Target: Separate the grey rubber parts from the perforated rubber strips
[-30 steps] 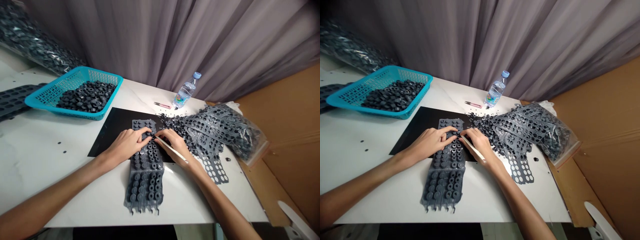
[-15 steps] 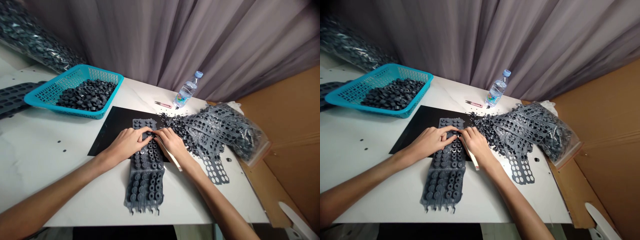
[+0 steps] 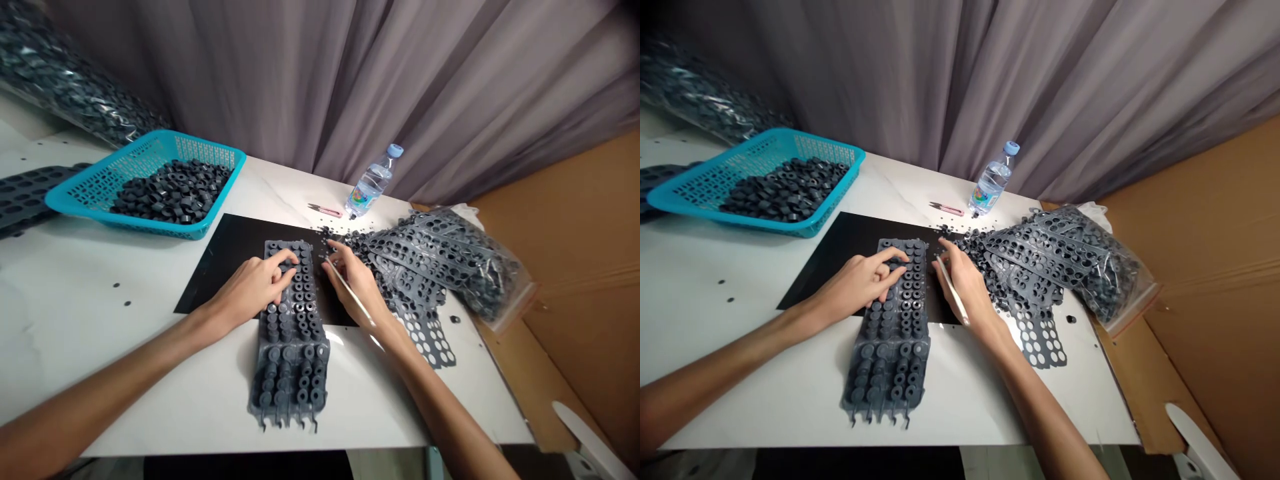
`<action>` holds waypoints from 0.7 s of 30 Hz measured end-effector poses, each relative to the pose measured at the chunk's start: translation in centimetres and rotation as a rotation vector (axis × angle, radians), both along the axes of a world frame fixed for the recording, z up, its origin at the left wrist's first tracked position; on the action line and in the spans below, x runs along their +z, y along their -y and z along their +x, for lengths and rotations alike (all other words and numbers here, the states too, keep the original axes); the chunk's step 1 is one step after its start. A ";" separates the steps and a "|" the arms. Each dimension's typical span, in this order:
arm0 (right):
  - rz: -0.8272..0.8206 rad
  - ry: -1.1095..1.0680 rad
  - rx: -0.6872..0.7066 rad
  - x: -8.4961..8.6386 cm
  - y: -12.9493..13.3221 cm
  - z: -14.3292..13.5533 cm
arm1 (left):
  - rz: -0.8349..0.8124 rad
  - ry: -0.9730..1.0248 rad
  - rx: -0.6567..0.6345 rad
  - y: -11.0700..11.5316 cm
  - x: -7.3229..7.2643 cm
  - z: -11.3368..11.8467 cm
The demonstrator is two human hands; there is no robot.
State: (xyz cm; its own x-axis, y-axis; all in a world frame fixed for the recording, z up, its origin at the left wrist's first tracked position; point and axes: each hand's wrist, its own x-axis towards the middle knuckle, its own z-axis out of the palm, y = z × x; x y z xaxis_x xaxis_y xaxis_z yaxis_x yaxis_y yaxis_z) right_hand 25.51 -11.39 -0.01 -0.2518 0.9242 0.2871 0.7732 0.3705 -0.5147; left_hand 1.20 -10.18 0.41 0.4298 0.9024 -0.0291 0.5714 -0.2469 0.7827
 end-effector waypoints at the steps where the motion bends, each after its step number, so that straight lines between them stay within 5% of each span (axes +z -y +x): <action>1: -0.031 -0.049 0.051 0.2 0.1 -0.2 | -0.008 0.005 0.023 0.0 -0.1 0.0; 9: 0.041 0.044 0.274 0.3 0.2 -1.2 | 0.018 -0.033 0.034 -0.1 -0.1 0.2; 21: 0.125 0.250 0.235 0.4 0.5 -2.2 | 0.072 -0.067 0.024 -0.2 -0.3 0.2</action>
State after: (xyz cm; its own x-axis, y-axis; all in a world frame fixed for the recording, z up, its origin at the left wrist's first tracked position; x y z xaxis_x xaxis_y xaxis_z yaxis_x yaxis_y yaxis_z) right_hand 23.29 -11.93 0.38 -0.5295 0.7945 0.2973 0.7557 0.6010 -0.2603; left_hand 1.38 -10.00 0.12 0.4075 0.9132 0.0082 0.6281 -0.2868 0.7234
